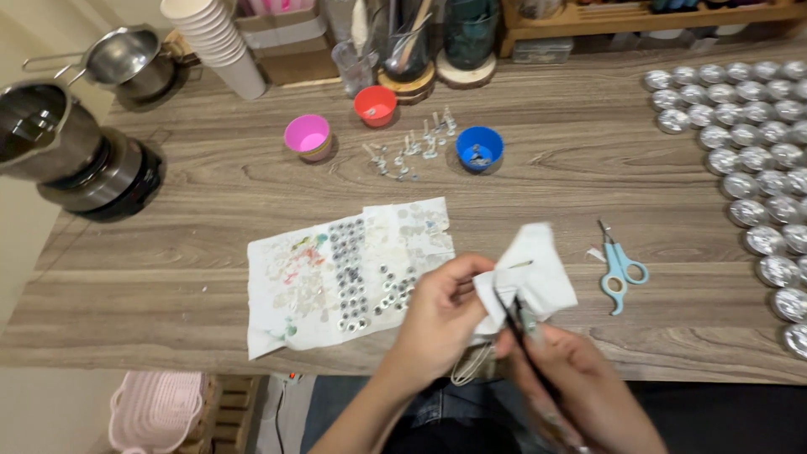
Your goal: The person prepares candle wicks by using tweezers to pick up and attach metal wick sustainer tabs to lengths of cotton wick, then uses pliers to crimp the metal tabs onto the wicks.
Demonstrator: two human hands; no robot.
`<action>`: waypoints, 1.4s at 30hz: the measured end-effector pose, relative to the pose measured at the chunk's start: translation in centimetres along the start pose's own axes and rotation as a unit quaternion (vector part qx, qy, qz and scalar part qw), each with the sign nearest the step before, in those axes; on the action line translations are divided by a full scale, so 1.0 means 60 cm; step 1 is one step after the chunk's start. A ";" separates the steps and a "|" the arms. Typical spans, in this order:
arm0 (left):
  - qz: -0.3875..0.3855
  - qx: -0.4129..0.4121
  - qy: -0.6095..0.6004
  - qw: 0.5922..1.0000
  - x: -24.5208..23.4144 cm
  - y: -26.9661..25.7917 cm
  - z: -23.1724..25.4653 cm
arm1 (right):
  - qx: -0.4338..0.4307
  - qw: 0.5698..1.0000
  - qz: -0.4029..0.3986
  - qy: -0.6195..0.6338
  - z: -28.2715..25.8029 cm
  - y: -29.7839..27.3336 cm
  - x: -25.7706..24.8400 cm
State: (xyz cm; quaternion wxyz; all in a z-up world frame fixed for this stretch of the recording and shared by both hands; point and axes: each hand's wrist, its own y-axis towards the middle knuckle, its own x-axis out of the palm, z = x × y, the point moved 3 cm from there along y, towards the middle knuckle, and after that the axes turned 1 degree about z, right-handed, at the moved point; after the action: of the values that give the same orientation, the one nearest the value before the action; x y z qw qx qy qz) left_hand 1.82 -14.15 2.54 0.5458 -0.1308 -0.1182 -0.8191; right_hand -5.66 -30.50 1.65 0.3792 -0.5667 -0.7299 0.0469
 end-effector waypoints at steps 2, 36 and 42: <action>0.019 0.023 0.023 0.999 0.015 0.001 -0.006 | -0.018 0.996 -0.078 0.047 0.010 0.000 -0.029; 0.205 0.202 0.514 0.808 -0.006 0.043 0.045 | -0.235 0.869 0.329 -0.284 0.011 0.007 -0.121; 0.363 0.243 0.505 0.745 -0.161 -0.043 0.143 | -0.298 0.631 0.302 -0.649 -0.025 0.071 0.049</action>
State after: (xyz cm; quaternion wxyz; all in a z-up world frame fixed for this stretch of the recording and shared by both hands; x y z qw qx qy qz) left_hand 3.71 -1.96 7.17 0.7953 0.4056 0.0363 -0.4491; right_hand -1.61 -27.02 2.05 -0.4177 -0.6608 -0.5496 0.2947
